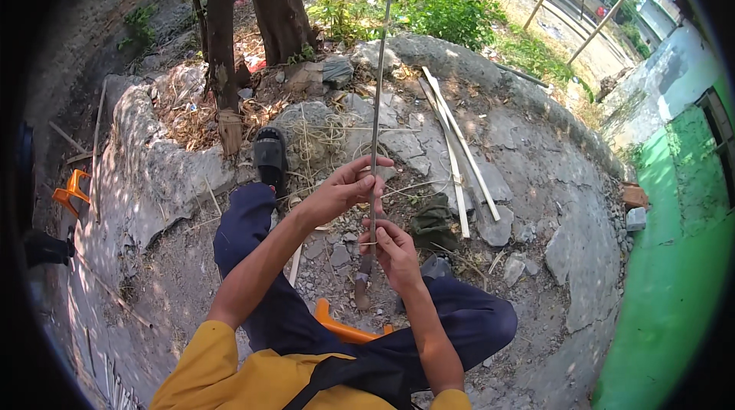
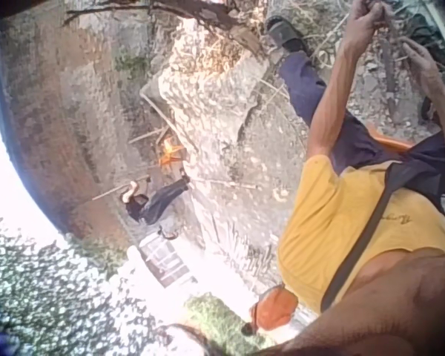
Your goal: The person shaves a bamboo strip with a machete and uses their hands to pull away excess wood fibers.
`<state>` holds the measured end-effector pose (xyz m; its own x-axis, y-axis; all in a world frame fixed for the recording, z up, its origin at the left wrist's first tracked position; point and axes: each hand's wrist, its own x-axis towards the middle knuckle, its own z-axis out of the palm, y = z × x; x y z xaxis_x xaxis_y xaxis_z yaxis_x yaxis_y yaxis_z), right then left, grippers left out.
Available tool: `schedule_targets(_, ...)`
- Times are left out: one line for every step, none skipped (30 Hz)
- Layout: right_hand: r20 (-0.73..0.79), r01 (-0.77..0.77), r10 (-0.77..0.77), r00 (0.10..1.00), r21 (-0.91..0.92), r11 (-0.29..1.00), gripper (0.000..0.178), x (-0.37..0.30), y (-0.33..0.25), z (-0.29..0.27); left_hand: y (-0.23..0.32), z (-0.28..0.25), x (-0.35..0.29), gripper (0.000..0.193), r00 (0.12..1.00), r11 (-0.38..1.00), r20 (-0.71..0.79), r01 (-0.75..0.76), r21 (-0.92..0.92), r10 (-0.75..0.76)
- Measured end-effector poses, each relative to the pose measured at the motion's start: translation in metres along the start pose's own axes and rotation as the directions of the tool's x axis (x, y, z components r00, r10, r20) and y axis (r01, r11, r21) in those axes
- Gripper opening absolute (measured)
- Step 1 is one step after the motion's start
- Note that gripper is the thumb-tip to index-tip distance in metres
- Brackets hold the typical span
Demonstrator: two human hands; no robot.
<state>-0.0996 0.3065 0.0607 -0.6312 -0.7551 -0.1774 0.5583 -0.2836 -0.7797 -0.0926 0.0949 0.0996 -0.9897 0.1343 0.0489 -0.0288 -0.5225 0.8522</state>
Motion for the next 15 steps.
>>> schedule_targets(-0.001,-0.003,0.003,1.000,0.002,1.000,0.035,0.000,-0.004,0.002,0.003,0.000,0.000,0.046,1.000,1.000,0.001,-0.008,-0.007,0.008)
schedule_targets(0.014,-0.017,0.016,1.000,0.033,0.999,0.036,-0.001,-0.009,0.004,0.004,0.000,0.000,0.045,1.000,1.000,0.001,-0.017,-0.013,0.017)
schedule_targets(0.029,-0.030,0.028,0.999,0.064,0.997,0.038,-0.001,-0.011,0.005,0.005,-0.002,0.000,0.045,1.000,1.000,-0.002,-0.016,-0.015,0.016)
schedule_targets(0.029,-0.032,0.030,0.999,0.064,0.997,0.038,-0.001,-0.013,0.004,0.006,-0.003,0.000,0.046,1.000,1.000,-0.010,-0.021,-0.005,0.021)
schedule_targets(0.015,-0.021,0.021,1.000,0.008,1.000,0.036,0.000,-0.014,0.002,0.007,-0.004,0.000,0.047,1.000,1.000,-0.018,-0.026,0.005,0.026)
schedule_targets(0.001,-0.012,0.012,1.000,-0.048,0.999,0.034,0.000,-0.014,0.002,0.008,-0.004,0.000,0.047,0.999,1.000,-0.019,-0.026,0.004,0.027)
schedule_targets(0.002,-0.014,0.014,1.000,-0.048,0.999,0.034,0.001,-0.014,0.003,0.008,-0.003,0.000,0.047,0.999,1.000,-0.029,-0.028,0.013,0.028)
schedule_targets(-0.036,0.019,-0.026,0.999,-0.181,0.983,0.034,0.001,-0.014,0.004,0.008,-0.003,0.000,0.047,0.999,0.999,-0.040,-0.029,0.022,0.030)
schedule_targets(-0.068,0.047,-0.072,0.995,-0.312,0.949,0.034,0.001,-0.015,0.006,0.008,-0.004,0.000,0.047,0.999,0.999,-0.042,-0.029,0.021,0.030)
schedule_targets(-0.067,0.044,-0.068,0.995,-0.313,0.949,0.034,0.001,-0.016,0.006,0.007,-0.004,0.000,0.046,0.998,0.999,-0.053,-0.033,0.033,0.034)
schedule_targets(-0.063,0.042,-0.068,0.996,-0.345,0.937,0.033,0.001,-0.018,0.006,0.007,-0.004,0.000,0.046,0.997,0.998,-0.065,-0.036,0.045,0.039)
schedule_targets(-0.059,0.040,-0.067,0.996,-0.378,0.925,0.032,0.000,-0.021,0.005,0.007,-0.004,-0.001,0.046,0.997,0.998,-0.067,-0.036,0.044,0.039)
schedule_targets(-0.059,0.039,-0.066,0.996,-0.379,0.925,0.032,-0.001,-0.023,0.005,0.007,-0.004,0.000,0.045,0.996,0.998,-0.081,-0.038,0.057,0.042)
schedule_targets(-0.063,0.029,-0.056,0.996,-0.374,0.927,0.032,-0.002,-0.026,0.005,0.007,-0.004,0.000,0.044,0.995,0.997,-0.094,-0.039,0.071,0.046)
schedule_targets(-0.067,0.019,-0.047,0.997,-0.369,0.929,0.032,-0.002,-0.028,0.005,0.007,-0.005,0.000,0.044,0.994,0.997,-0.095,-0.040,0.071,0.046)
